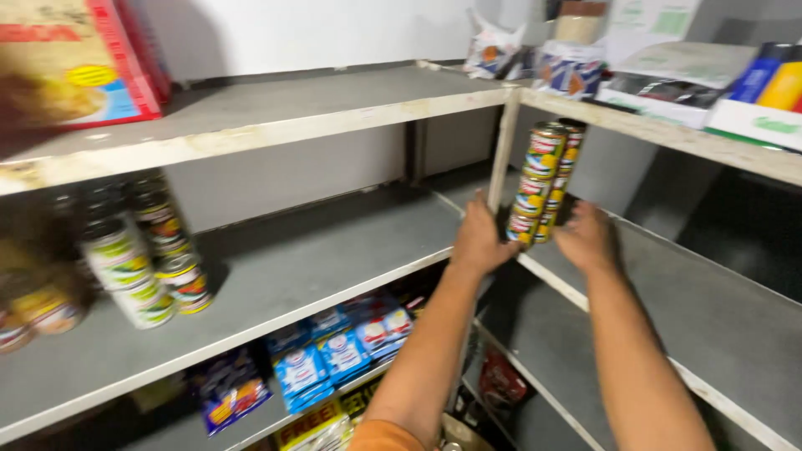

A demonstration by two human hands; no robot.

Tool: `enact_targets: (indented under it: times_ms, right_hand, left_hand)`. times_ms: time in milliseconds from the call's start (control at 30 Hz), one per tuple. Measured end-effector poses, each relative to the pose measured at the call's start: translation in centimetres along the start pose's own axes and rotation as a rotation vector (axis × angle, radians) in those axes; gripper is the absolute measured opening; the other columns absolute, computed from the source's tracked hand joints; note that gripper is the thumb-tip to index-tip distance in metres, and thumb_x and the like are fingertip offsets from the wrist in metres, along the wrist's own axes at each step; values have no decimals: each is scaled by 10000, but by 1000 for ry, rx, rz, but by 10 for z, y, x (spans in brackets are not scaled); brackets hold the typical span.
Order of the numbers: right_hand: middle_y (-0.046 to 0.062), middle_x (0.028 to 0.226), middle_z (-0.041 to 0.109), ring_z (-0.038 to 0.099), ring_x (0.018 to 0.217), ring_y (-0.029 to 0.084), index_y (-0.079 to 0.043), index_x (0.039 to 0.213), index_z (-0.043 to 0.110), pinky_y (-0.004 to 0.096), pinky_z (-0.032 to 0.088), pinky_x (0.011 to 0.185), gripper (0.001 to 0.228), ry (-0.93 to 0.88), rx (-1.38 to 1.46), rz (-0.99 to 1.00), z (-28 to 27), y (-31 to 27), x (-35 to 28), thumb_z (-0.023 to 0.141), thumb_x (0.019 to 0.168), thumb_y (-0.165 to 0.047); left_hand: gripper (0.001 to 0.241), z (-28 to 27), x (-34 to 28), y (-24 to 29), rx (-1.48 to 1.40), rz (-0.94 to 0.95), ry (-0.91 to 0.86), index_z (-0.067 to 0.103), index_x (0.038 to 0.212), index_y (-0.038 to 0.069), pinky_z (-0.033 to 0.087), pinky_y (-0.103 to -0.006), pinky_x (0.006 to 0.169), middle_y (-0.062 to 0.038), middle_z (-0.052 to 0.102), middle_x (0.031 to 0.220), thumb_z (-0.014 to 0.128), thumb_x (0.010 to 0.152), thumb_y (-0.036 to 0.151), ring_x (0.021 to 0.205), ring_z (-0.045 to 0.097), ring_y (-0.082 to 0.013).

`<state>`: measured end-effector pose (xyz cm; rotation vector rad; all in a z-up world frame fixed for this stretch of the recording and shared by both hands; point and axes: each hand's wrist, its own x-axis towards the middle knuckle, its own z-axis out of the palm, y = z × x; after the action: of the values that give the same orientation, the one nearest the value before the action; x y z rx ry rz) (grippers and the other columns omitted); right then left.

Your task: Organizing and stacking canned goods on shelves.

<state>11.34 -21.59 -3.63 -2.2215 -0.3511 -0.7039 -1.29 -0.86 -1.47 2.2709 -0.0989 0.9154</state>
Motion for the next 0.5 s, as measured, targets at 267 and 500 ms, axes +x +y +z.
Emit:
enact_targets:
  times_ms: [267, 500]
  right_hand:
    - [95, 922, 578, 554, 784, 239, -18, 960, 587, 330, 468, 746, 113, 427, 139, -581, -12, -54, -64, 591, 874, 55]
    - [122, 911, 665, 659, 805, 210, -4, 945, 648, 281, 527, 776, 62, 78, 669, -703, 25, -262, -183, 676, 908, 36]
  left_hand:
    - [851, -102, -118, 16, -9, 339, 327, 402, 1450, -59, 458, -500, 1075, -270, 472, 1300, 817, 806, 314, 1215, 499, -430]
    - [376, -269, -197, -4, -80, 208, 544, 542, 1216, -14, 530, -345, 868, -176, 546, 1127, 734, 907, 81, 948, 588, -271]
